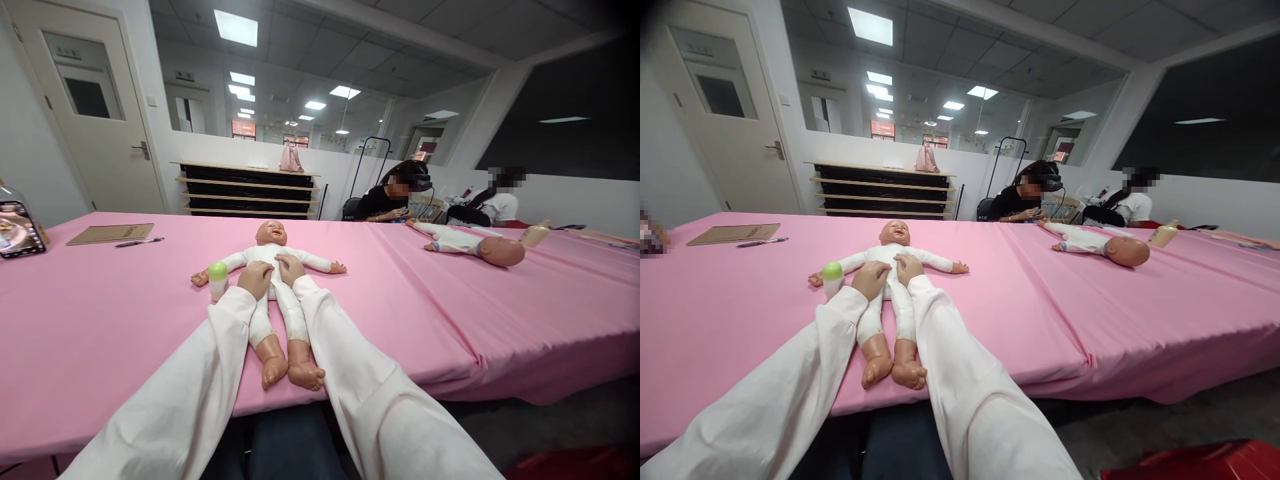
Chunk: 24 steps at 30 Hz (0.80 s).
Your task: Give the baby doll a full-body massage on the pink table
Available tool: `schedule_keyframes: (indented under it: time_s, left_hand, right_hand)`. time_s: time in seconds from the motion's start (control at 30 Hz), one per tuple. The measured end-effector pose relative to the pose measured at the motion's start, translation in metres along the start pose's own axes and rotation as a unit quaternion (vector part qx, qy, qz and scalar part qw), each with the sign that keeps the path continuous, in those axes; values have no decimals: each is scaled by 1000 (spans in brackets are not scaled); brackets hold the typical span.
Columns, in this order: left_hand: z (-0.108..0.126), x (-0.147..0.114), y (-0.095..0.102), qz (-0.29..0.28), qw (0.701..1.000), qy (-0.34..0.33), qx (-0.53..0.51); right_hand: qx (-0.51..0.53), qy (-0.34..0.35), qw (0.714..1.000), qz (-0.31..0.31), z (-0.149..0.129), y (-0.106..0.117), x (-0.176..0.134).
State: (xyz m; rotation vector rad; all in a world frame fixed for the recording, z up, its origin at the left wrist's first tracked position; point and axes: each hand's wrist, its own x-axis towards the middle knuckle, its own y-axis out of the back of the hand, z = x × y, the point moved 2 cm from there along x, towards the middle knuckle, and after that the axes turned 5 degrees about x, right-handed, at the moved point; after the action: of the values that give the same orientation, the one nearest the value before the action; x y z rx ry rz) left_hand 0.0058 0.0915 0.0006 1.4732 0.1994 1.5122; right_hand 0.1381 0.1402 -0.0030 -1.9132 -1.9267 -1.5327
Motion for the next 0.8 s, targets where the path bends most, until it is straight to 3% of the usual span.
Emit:
schedule_keyframes:
  time_s: [0.4, 0.63, 0.8]
  left_hand:
    - [0, -2, -1, 24, 999, -38, -16]
    - [0, -2, 2, 43, 999, -1, 8]
    - [2, -1, 0, 31, 998, -36, -34]
  right_hand:
    - [-8, 17, 1000, 7, -2, -2, -3]
    - [-16, 16, 1000, 16, -3, 0, -3]
    - [-3, 30, 1000, -7, -4, -1, -4]
